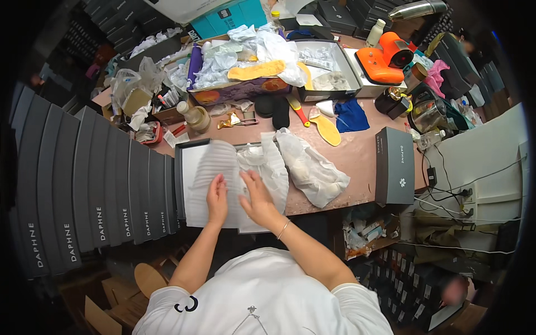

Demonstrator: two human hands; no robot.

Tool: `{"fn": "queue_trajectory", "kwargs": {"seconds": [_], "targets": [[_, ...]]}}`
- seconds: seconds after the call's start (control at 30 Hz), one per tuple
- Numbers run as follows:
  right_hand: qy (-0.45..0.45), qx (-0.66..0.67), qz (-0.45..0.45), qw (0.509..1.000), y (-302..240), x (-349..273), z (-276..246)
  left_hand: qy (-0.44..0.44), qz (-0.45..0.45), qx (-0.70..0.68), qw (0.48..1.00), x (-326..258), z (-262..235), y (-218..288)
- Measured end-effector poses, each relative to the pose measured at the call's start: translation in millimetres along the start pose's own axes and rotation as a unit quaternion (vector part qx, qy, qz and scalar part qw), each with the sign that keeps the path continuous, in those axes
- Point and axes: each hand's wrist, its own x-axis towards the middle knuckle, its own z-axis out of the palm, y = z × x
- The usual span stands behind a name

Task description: Packaging high-heeled shoes into a shoe box using tissue paper.

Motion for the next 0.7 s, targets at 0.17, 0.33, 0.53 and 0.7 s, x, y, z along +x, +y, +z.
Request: {"fn": "queue_trajectory", "kwargs": {"seconds": [0.17, 0.33, 0.53, 0.7], "targets": [[-0.069, -0.146, 0.086, 0.983, 72.3, -10.9, -35.7, -0.170, -0.102, 0.216, 0.956, -0.6, 5.1, -15.0], [-0.067, -0.146, 0.113, 0.981, 71.1, -13.3, -54.8, -0.197, -0.075, 0.241, 0.947, 17.3, -11.5, 22.6], [-0.058, 0.478, 0.311, 0.820, 35.4, 13.3, -26.7, -0.197, -0.123, -0.095, 0.968, 5.9, -55.5, 73.1], [-0.081, 0.369, 0.319, 0.869, 114.3, 27.6, -6.1, -0.123, -0.194, -0.190, 0.954, 7.2, 0.5, -63.7]]}}
